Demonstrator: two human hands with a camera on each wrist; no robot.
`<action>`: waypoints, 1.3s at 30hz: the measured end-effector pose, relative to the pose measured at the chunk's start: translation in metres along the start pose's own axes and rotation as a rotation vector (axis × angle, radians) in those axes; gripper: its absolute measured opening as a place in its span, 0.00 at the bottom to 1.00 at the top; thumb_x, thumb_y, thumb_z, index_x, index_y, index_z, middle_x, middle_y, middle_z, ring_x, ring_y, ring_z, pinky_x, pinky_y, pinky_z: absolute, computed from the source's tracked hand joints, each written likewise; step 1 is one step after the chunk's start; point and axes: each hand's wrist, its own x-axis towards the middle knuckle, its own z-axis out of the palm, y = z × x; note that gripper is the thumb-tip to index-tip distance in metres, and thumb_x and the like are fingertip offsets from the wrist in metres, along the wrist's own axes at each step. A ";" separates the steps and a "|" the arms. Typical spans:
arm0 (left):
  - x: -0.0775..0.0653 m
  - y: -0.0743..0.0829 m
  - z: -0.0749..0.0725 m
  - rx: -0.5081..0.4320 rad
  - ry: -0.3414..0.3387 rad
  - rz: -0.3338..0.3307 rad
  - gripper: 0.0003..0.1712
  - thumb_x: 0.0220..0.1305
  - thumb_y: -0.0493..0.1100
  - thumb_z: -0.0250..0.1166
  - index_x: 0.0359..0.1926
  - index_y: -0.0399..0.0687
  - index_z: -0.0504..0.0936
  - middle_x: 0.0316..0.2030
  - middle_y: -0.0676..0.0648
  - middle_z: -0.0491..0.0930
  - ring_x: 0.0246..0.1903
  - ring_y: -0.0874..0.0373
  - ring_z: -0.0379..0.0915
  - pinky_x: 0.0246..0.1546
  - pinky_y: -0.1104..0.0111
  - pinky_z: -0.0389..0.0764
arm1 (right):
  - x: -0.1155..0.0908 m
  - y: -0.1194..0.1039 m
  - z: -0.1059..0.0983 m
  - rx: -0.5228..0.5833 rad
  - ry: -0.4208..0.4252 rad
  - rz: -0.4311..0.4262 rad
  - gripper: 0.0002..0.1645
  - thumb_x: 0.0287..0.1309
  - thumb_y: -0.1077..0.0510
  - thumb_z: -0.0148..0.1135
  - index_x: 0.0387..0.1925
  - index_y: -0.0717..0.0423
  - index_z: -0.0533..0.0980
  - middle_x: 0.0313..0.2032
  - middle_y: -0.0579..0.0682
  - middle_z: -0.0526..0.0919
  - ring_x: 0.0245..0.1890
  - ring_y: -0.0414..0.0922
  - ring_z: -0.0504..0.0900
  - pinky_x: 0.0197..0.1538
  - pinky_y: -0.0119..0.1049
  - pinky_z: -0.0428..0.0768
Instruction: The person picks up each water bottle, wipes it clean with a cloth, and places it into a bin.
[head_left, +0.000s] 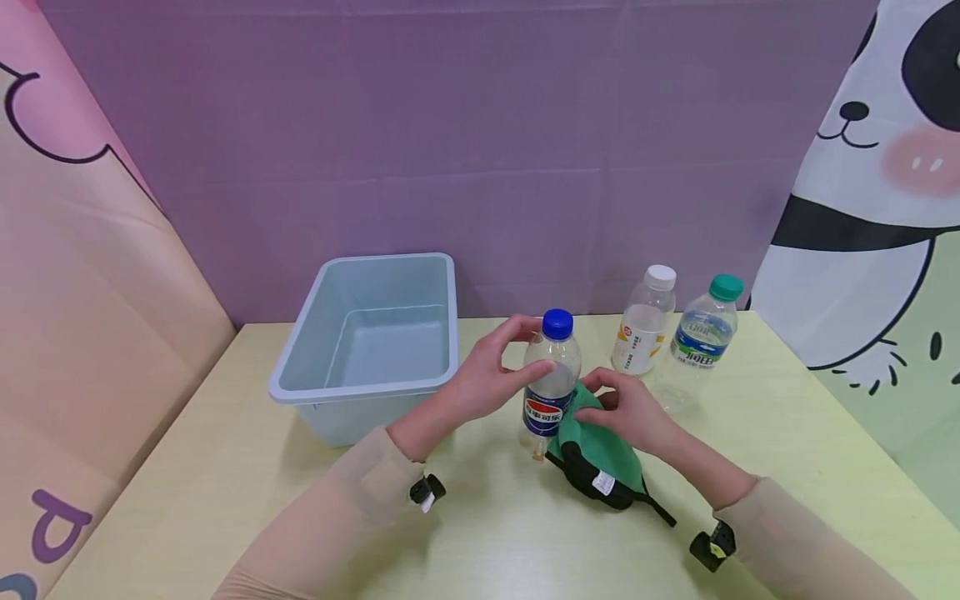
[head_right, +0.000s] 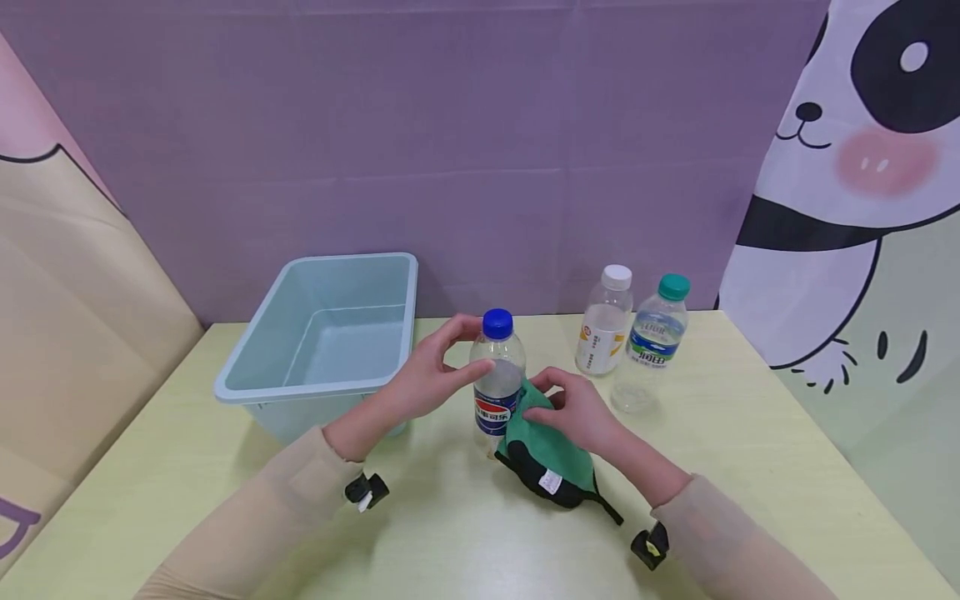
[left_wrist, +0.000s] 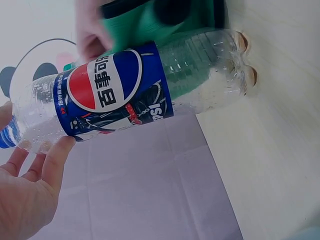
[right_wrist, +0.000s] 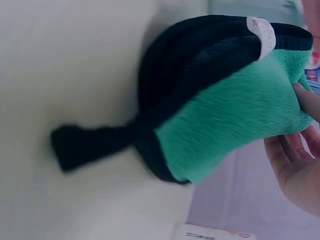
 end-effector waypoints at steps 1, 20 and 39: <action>0.000 0.000 0.000 0.007 0.001 0.000 0.27 0.65 0.42 0.66 0.62 0.46 0.69 0.56 0.46 0.74 0.59 0.51 0.67 0.44 0.64 0.82 | 0.000 0.004 0.002 -0.018 -0.010 0.003 0.16 0.55 0.66 0.69 0.45 0.63 0.76 0.41 0.56 0.81 0.32 0.47 0.85 0.39 0.33 0.82; 0.000 0.000 0.000 -0.015 -0.001 0.007 0.25 0.65 0.41 0.66 0.61 0.44 0.70 0.57 0.45 0.73 0.58 0.51 0.67 0.42 0.64 0.83 | -0.001 -0.037 -0.019 0.020 0.238 -0.095 0.20 0.56 0.68 0.68 0.50 0.68 0.77 0.44 0.63 0.82 0.40 0.55 0.86 0.41 0.35 0.84; -0.003 -0.003 -0.002 -0.043 0.002 0.041 0.26 0.65 0.41 0.66 0.62 0.44 0.69 0.56 0.44 0.73 0.58 0.50 0.67 0.41 0.64 0.83 | -0.002 -0.044 -0.019 0.030 0.218 -0.197 0.22 0.56 0.71 0.66 0.53 0.68 0.76 0.43 0.60 0.79 0.38 0.41 0.84 0.41 0.30 0.82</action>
